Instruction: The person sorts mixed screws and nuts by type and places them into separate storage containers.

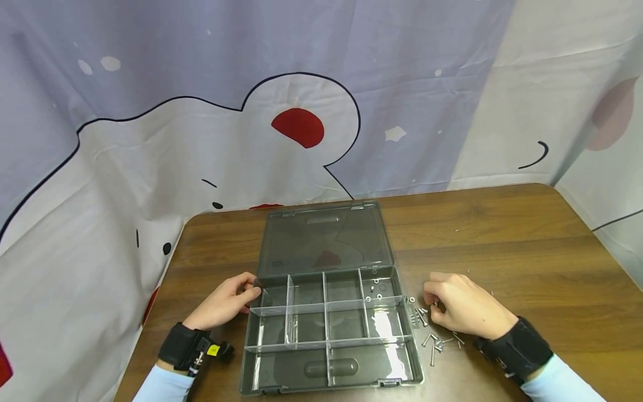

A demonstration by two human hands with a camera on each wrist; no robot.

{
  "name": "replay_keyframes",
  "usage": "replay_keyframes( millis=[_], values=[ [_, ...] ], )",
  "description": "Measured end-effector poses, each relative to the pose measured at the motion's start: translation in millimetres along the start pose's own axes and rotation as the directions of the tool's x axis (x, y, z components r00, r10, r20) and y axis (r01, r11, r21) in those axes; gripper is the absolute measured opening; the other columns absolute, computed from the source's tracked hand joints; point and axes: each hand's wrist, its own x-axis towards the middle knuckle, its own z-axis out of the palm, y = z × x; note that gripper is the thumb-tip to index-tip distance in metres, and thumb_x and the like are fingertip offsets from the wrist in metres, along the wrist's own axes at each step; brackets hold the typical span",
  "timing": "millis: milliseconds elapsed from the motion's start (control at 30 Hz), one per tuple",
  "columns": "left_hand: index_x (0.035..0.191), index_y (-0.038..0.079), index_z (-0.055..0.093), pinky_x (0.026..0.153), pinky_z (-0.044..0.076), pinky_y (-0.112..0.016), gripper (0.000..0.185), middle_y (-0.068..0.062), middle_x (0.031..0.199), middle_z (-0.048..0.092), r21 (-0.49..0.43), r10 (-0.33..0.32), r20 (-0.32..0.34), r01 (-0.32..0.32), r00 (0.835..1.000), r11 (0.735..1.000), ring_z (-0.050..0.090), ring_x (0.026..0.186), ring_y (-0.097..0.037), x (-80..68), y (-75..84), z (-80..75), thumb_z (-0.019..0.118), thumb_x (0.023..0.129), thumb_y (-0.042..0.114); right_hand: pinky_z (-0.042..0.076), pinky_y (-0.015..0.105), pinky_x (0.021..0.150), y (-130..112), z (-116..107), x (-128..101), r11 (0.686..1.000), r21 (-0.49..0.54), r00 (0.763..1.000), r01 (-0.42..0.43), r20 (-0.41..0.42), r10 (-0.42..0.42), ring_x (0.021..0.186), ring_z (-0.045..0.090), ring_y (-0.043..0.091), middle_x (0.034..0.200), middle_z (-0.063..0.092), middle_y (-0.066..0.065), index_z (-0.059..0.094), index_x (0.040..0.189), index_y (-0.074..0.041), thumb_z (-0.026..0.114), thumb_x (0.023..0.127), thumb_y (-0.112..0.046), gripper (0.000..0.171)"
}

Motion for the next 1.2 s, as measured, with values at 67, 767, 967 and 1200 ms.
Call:
replay_keyframes(
  millis=[67, 767, 967, 1200],
  values=[
    [0.124, 0.003, 0.057, 0.075, 0.058, -0.032, 0.030, -0.006, 0.092, 0.053, -0.001, 0.000, 0.002, 0.000, 1.000, 1.000, 0.067, 0.081, -0.020, 0.0, -0.7, -0.1, 0.057, 0.106, 0.028, 0.038, 0.016, 0.053, 0, -1, 4, 1.000, 0.006, 1.000, -0.002, -0.016, 0.002, 0.061, 0.038, -0.006, 0.075, 0.048, -0.012, 0.056, 0.074, -0.022, 0.075, 0.063, -0.001, 0.030],
    [0.119, 0.003, 0.055, 0.076, 0.059, -0.031, 0.026, -0.007, 0.093, 0.050, -0.018, 0.023, 0.024, -0.022, 0.999, 1.000, 0.064, 0.083, -0.022, 0.7, -0.2, -0.7, 0.056, 0.107, 0.027, 0.038, 0.013, 0.055, -32, -27, 71, 0.982, 0.060, 0.980, 0.181, -0.101, -0.174, 0.062, 0.041, -0.005, 0.078, 0.050, -0.009, 0.061, 0.077, -0.021, 0.069, 0.067, 0.002, 0.026],
    [0.118, 0.004, 0.056, 0.075, 0.059, -0.032, 0.026, -0.006, 0.091, 0.051, -0.016, 0.016, 0.016, -0.016, 1.000, 1.000, 0.066, 0.082, -0.022, 0.4, -0.1, -0.2, 0.057, 0.107, 0.027, 0.041, 0.014, 0.057, -41, -30, 82, 0.975, 0.086, 0.977, 0.205, -0.086, -0.198, 0.062, 0.047, 0.000, 0.080, 0.052, -0.007, 0.060, 0.079, -0.022, 0.069, 0.069, 0.002, 0.027],
    [0.122, 0.003, 0.057, 0.075, 0.059, -0.032, 0.028, -0.007, 0.092, 0.053, -0.014, 0.012, 0.013, -0.011, 1.000, 1.000, 0.066, 0.082, -0.021, 0.2, -0.6, -0.3, 0.057, 0.107, 0.027, 0.042, 0.014, 0.058, -46, -30, 87, 0.971, 0.081, 0.972, 0.224, -0.095, -0.216, 0.064, 0.047, -0.002, 0.082, 0.053, -0.009, 0.063, 0.081, -0.022, 0.070, 0.070, 0.001, 0.026]
  ],
)
